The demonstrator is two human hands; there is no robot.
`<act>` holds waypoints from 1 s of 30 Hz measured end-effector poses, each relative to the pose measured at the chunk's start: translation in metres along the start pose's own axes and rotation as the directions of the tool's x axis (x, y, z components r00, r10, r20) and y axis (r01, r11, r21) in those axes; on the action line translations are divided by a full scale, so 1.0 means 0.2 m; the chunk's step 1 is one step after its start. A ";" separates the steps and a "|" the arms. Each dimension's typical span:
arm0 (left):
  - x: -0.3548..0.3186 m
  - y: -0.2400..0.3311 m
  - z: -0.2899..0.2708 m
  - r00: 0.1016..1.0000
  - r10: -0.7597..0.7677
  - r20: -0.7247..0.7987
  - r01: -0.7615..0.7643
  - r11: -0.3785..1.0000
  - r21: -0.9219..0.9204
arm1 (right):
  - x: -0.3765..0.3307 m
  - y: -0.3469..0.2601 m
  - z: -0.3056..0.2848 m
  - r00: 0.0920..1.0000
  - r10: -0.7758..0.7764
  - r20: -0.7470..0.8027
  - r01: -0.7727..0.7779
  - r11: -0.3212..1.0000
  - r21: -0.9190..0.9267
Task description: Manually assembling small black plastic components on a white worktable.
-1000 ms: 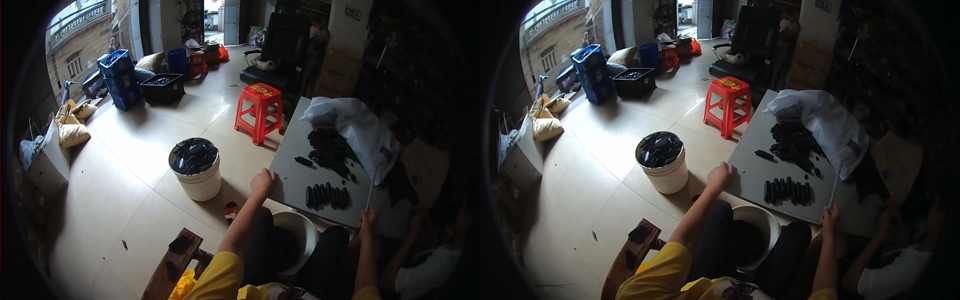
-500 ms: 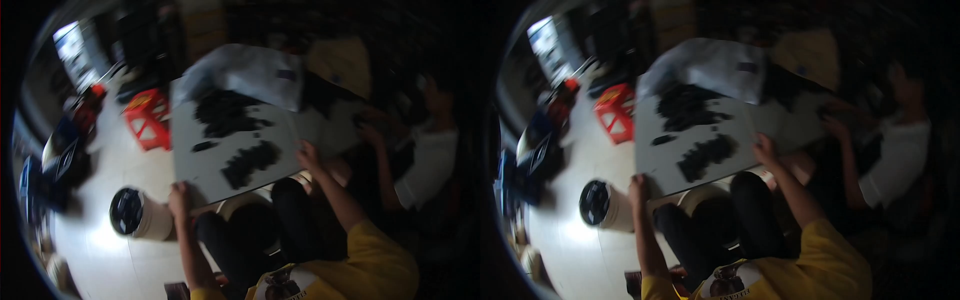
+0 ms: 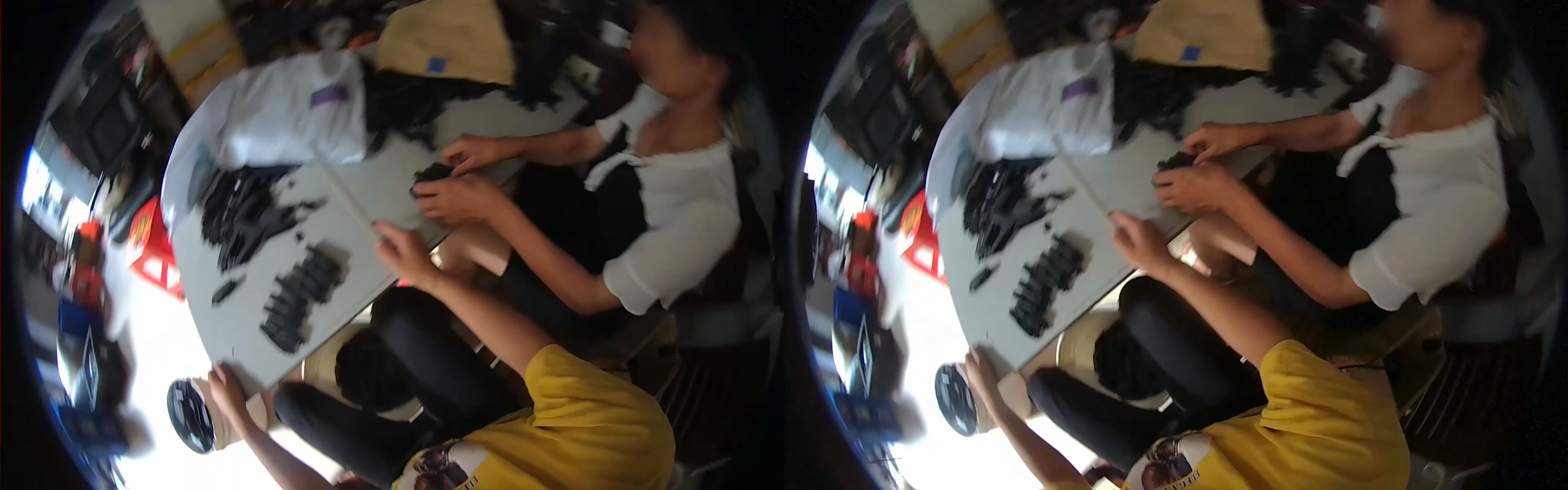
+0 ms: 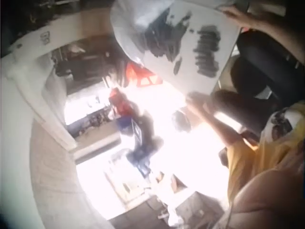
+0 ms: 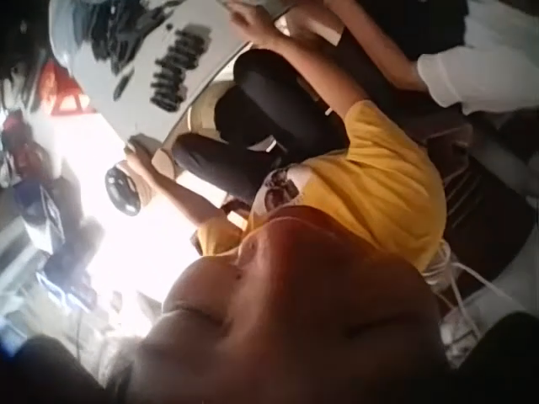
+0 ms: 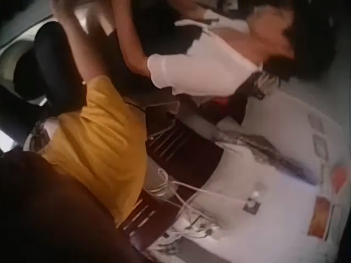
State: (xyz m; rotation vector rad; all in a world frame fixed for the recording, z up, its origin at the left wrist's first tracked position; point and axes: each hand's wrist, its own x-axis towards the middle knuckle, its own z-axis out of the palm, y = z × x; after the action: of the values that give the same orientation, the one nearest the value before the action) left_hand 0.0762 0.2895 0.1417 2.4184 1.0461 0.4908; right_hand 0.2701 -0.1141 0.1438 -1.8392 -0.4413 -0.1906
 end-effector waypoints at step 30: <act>-0.31 0.71 0.12 0.622 0.782 0.047 -0.774 0.622 -0.118 | -0.18 -0.71 0.17 0.916 -0.245 0.317 0.362 0.846 -0.391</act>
State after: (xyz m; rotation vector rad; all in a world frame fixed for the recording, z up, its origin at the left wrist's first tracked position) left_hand 0.1316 0.1493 0.1890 2.6860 -0.1592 0.6609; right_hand 0.1777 -0.0532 0.2454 -2.2452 -0.9421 -0.2920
